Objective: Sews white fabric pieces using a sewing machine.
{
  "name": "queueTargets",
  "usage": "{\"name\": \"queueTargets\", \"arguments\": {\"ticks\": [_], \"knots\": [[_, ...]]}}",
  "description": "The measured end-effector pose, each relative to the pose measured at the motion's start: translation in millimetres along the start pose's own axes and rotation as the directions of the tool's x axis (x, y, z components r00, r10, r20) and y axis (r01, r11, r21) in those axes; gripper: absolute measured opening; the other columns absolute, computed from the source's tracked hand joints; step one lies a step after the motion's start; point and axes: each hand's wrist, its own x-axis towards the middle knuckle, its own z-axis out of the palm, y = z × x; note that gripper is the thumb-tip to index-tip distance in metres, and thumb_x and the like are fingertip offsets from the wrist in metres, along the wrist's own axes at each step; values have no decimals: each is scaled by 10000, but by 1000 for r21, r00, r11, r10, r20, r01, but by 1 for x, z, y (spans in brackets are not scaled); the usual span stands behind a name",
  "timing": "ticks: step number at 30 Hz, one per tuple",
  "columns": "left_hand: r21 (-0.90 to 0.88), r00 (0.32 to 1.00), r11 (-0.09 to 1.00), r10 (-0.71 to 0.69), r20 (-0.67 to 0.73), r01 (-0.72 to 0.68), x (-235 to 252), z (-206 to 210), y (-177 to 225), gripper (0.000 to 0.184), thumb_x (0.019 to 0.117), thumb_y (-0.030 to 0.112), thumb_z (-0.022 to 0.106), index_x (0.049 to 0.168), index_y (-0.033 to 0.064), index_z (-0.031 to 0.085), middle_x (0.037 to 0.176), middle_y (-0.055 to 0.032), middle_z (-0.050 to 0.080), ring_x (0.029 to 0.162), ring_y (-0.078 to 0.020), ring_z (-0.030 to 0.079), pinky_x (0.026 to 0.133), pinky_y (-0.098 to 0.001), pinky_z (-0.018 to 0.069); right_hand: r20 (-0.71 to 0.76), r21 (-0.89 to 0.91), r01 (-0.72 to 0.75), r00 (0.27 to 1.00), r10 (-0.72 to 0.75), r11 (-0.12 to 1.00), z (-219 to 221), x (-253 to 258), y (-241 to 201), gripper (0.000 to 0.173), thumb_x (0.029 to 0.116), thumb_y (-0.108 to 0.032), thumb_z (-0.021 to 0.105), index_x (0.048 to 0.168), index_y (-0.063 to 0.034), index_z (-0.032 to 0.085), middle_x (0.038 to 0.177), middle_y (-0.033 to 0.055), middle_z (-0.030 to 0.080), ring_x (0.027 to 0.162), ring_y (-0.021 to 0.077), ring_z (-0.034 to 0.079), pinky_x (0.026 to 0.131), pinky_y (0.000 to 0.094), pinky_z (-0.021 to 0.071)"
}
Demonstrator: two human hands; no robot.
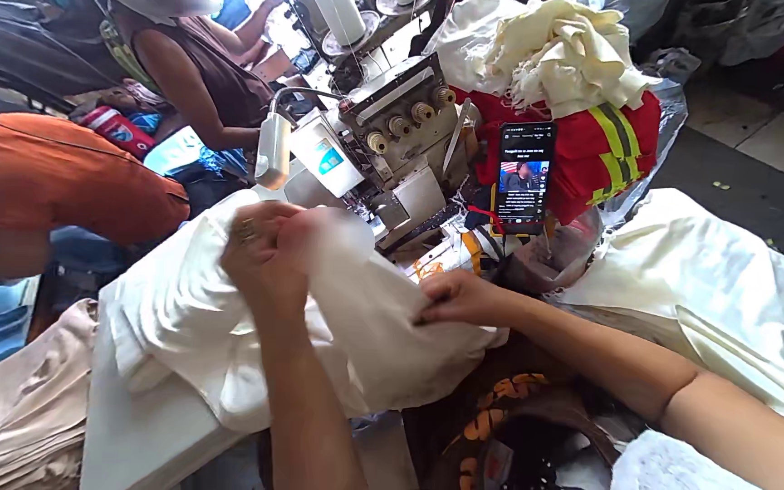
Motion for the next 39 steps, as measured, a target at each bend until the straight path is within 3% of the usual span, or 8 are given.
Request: {"name": "queueTargets", "arguments": {"ticks": [4,6,8,16,24,29,33,39], "knots": [[300,984,943,-169,58,144,-20,37,-68,151,934,158,745,1006,33,702,1008,-117,690,884,-201,663,818,-406,557,-44,-41,-199,979,197,979,-5,1,39,200,968,-168,680,909,20,712,883,39,647,815,24,572,759,216,477],[447,996,893,-83,38,58,-27,40,-67,149,939,170,737,969,25,749,1091,-189,668,1041,-358,620,931,-548,477,26,-63,-226,973,228,972,-2,0,44,219,999,-159,632,923,35,701,859,48,635,784,22,556,738,211,464],[575,999,818,-37,31,12,-37,43,-50,185,979,212,692,996,42,762,1135,-201,654,1108,-410,594,965,-587,458,96,-77,-255,960,262,964,1,-4,49,231,1017,-159,606,933,36,695,835,41,635,758,10,551,721,208,461],[730,996,681,-88,11,52,-80,94,-7,322,1021,152,606,1329,103,687,1241,-128,687,1193,-326,617,1016,-497,476,37,71,-244,970,242,967,20,-45,54,256,984,-212,663,867,8,722,824,12,682,767,-37,599,708,165,498],[664,995,741,-96,-38,97,-58,90,-23,260,1052,186,563,1201,21,699,1191,-145,722,1154,-310,671,995,-467,519,-27,175,-246,967,254,953,14,-36,49,238,1005,-213,630,859,-38,700,771,-65,654,722,-75,587,669,133,485],[558,943,811,-301,142,175,-29,60,-38,385,1085,228,478,1368,-14,579,1376,-184,627,1306,-335,590,1155,-542,390,-43,126,-208,976,215,970,18,-38,50,269,1009,-209,621,863,-2,711,803,-28,653,752,-80,570,689,109,463],[559,903,795,-392,177,235,1,47,-64,359,1083,280,488,1322,31,588,1258,-204,665,1183,-392,637,979,-608,490,-66,57,-158,985,161,986,17,-30,51,306,1018,-212,609,840,18,706,809,16,657,779,-45,578,715,133,466],[700,883,675,-449,137,235,50,44,-106,401,1083,274,468,1346,-4,587,1172,-322,670,1094,-522,655,901,-699,483,-93,-2,-145,985,145,989,13,-4,48,333,1022,-252,602,840,11,697,808,25,632,781,-16,566,717,158,453]]}}
